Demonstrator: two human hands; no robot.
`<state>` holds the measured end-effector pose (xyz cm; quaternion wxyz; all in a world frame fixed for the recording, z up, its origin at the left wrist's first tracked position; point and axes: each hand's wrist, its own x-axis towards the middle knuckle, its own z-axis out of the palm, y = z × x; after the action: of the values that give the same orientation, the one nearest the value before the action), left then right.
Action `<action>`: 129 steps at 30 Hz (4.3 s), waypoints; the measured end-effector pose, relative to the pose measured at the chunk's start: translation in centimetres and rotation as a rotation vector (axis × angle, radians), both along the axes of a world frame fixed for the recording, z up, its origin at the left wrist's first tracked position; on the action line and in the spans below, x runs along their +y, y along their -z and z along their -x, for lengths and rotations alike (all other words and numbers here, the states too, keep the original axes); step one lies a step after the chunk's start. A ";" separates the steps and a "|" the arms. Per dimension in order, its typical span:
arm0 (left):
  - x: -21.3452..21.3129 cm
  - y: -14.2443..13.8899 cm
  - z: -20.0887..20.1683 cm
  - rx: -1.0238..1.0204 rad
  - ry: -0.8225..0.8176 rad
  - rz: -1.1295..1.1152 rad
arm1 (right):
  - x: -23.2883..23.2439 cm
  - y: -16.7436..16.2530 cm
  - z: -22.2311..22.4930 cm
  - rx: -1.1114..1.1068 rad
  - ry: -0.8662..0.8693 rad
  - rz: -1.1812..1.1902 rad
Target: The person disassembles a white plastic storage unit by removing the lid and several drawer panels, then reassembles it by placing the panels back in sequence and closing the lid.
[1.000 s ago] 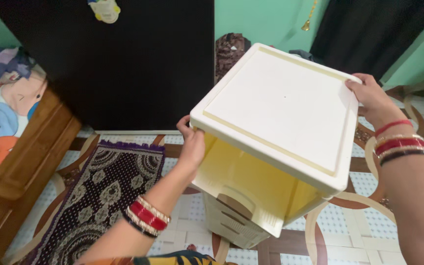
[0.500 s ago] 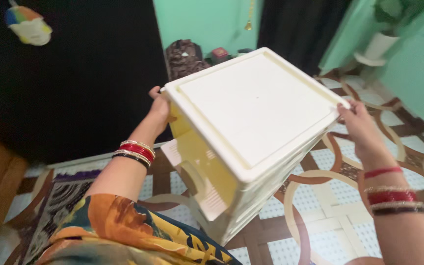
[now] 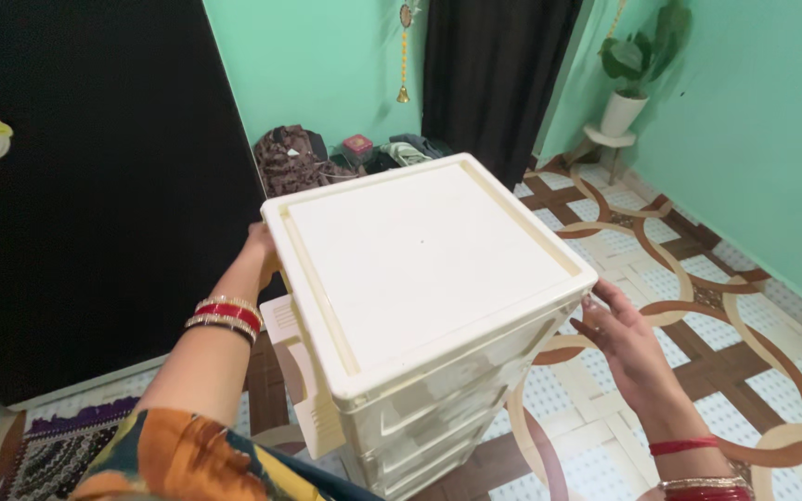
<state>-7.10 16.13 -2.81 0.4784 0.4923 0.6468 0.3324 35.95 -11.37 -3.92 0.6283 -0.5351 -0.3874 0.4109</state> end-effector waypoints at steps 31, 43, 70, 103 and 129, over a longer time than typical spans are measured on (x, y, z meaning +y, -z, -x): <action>-13.2 -3.8 -2.0 -0.788 -0.199 -0.082 | 3.8 3.1 -1.1 0.141 -0.138 -0.106; -13.7 -4.6 -2.6 -0.772 -0.215 -0.082 | 4.9 3.8 -1.9 0.150 -0.145 -0.073; -18.4 -4.5 -2.0 -0.428 0.075 -0.054 | 6.1 6.0 -4.5 0.166 -0.165 -0.097; -25.7 -1.4 -3.2 -0.393 0.047 -0.496 | 8.1 5.7 -4.5 0.164 -0.221 -0.131; -21.2 -4.8 -6.5 -1.059 -0.018 -0.378 | 6.8 5.5 -4.7 0.041 -0.200 -0.149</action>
<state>-0.56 -5.07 2.04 0.6385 0.3299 0.2519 0.6481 40.65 -4.53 -9.42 0.6299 -0.4371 -0.4557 0.4523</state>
